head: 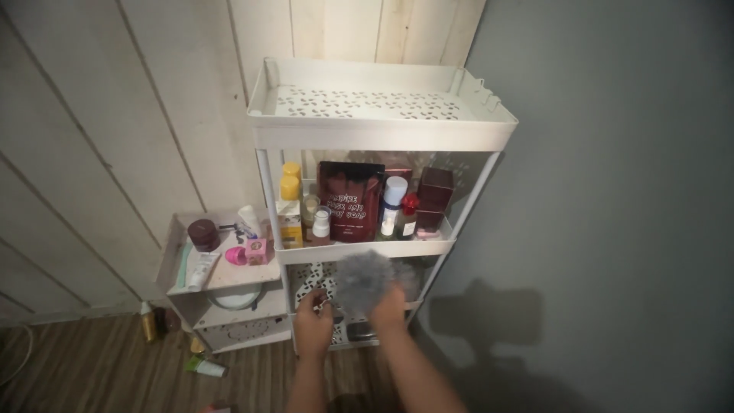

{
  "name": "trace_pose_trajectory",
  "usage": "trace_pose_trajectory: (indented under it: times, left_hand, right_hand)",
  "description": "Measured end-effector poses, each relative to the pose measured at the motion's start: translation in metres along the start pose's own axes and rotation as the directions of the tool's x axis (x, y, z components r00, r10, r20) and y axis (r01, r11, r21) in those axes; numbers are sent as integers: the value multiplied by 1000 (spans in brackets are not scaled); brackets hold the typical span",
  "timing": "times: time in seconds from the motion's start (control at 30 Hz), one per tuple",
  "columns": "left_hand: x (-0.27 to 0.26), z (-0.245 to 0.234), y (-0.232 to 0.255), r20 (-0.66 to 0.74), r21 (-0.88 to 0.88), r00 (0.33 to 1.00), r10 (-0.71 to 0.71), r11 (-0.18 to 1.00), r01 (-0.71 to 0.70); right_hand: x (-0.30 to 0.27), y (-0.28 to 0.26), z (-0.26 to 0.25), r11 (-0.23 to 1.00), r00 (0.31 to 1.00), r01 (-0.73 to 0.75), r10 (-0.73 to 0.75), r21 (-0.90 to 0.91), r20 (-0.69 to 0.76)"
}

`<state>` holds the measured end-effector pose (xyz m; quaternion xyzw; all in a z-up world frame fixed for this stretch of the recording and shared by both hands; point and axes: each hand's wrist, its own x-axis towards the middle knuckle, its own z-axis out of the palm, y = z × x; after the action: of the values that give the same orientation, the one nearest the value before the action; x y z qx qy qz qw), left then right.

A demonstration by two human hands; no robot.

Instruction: The user is dusting a multi-tiered plastic storage shelf and organized cosmetic items using a microfiber duster.

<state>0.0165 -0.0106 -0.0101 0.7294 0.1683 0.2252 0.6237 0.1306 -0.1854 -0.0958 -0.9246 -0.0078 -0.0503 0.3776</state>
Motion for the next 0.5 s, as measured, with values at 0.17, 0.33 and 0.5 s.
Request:
trace_pose_trajectory:
  times: [0.17,0.33,0.5]
  left_hand:
    - [-8,4,9,27,193,1000,2,981,-7]
    - [-9,11,11,23,56,1000,16,998,-17]
    - [-12,13,33,34,25,998,62,998,-63]
  right_hand:
    - [-28,-53,-23,802,902,386,-431,-456,6]
    - [-33,-92,-73,731,894,378,-447,-568,20]
    - [-36,-115,-102,948,959,178,-227,-265,-168]
